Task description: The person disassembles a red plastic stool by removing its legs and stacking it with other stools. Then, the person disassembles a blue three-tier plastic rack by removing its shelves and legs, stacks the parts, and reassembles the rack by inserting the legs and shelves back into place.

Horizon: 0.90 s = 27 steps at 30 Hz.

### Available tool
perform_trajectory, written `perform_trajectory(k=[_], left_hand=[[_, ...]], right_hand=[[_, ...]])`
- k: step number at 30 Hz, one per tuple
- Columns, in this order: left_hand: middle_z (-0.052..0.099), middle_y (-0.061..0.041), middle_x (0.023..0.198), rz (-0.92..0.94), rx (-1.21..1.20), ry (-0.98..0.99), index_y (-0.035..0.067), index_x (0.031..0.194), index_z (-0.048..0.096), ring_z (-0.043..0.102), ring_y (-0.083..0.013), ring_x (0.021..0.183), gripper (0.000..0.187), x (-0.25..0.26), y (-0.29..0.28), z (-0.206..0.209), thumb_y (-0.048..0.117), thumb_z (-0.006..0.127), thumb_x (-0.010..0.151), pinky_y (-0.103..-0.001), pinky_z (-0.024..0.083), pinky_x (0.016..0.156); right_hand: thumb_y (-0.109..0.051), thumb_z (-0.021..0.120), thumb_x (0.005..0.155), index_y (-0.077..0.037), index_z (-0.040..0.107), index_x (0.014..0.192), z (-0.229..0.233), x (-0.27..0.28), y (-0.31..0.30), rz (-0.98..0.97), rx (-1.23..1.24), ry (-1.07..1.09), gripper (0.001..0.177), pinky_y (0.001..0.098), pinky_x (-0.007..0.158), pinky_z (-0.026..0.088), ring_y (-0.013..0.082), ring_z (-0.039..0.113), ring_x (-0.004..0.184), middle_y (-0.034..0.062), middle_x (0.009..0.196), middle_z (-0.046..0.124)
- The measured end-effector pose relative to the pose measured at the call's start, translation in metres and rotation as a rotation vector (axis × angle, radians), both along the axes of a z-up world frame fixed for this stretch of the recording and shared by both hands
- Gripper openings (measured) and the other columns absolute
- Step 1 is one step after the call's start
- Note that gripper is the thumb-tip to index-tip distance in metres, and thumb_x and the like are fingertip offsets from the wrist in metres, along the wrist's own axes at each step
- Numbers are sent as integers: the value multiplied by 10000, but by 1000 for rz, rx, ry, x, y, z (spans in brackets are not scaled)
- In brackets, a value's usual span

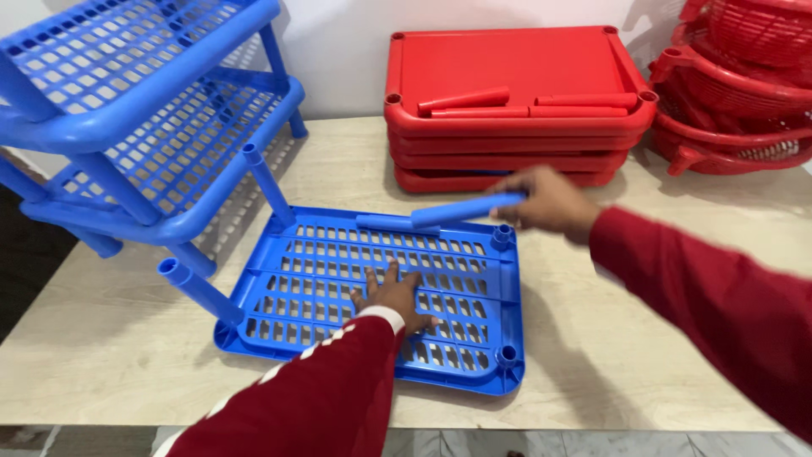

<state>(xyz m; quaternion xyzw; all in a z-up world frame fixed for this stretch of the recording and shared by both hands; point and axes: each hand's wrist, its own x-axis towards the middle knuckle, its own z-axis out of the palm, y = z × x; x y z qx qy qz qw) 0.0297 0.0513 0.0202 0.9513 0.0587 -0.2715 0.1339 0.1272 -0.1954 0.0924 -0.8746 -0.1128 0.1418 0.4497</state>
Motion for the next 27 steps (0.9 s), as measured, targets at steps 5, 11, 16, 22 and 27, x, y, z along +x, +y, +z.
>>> perform_trajectory(k=[5,11,16,22,27], left_hand=[[138,-117,1690,-42,-63,-239,194,1585,286,85,-343,1573,945,-32,15,-10,498,798,851,-524,146,1272],[205,-96,1678,42,-199,-282,146,1543,344,192,-292,1555,830,-52,37,-10,401,772,878,-415,232,1253],[285,-78,1650,79,-226,-280,174,1531,378,261,-264,1537,759,-65,56,-7,364,736,889,-404,258,1247],[246,-82,1655,66,-52,-270,175,1514,392,181,-277,1553,705,-86,67,-11,426,697,929,-471,117,1273],[263,-76,1629,181,-43,-319,193,1460,474,129,-264,1552,650,-96,64,-13,474,683,912,-508,57,1266]], right_hand=[[-147,775,860,-121,697,1293,-53,-48,31,-277,255,444,441,288,672,495,103,535,700,1,854,679],[-163,747,914,-143,671,1330,-69,-63,69,-309,233,564,423,313,743,507,104,506,742,-3,903,616],[-96,753,872,-152,678,1364,-82,-50,88,-194,349,602,501,300,748,515,117,523,776,14,941,651],[-35,752,866,-204,446,1476,-84,-43,86,-185,302,478,703,346,881,590,187,636,1190,45,1425,519],[-163,822,834,-237,485,1538,-87,-60,89,-30,-77,162,783,452,1048,496,402,563,1326,262,1480,508]])
